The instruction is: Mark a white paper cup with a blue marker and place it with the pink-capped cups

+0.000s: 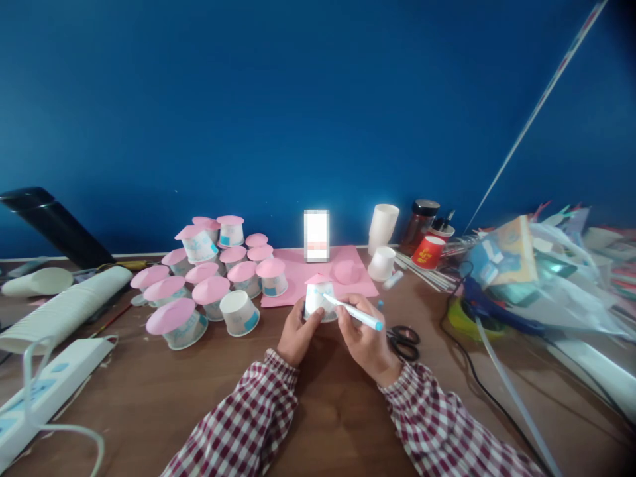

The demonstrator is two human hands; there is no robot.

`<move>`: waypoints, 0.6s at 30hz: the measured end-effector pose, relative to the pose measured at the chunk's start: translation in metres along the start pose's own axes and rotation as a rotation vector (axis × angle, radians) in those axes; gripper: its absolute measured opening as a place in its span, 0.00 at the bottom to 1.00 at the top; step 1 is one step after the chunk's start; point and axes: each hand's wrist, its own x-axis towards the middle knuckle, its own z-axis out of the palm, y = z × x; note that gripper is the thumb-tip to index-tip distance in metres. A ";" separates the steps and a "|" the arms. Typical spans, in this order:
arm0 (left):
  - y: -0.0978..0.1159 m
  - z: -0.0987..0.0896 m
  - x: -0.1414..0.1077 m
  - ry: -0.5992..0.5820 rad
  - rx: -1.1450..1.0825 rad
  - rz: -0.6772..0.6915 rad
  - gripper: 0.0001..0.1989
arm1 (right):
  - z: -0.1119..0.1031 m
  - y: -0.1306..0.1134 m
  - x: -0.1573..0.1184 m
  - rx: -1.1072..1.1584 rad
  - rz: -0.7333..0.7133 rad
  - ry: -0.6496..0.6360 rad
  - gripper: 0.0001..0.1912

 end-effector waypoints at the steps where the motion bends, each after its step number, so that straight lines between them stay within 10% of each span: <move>1: 0.000 0.000 0.000 -0.001 0.003 0.000 0.21 | 0.000 0.000 0.000 0.001 0.001 -0.001 0.04; 18: 0.007 0.001 -0.002 0.001 0.045 -0.007 0.22 | -0.001 0.000 0.001 0.007 0.016 -0.002 0.05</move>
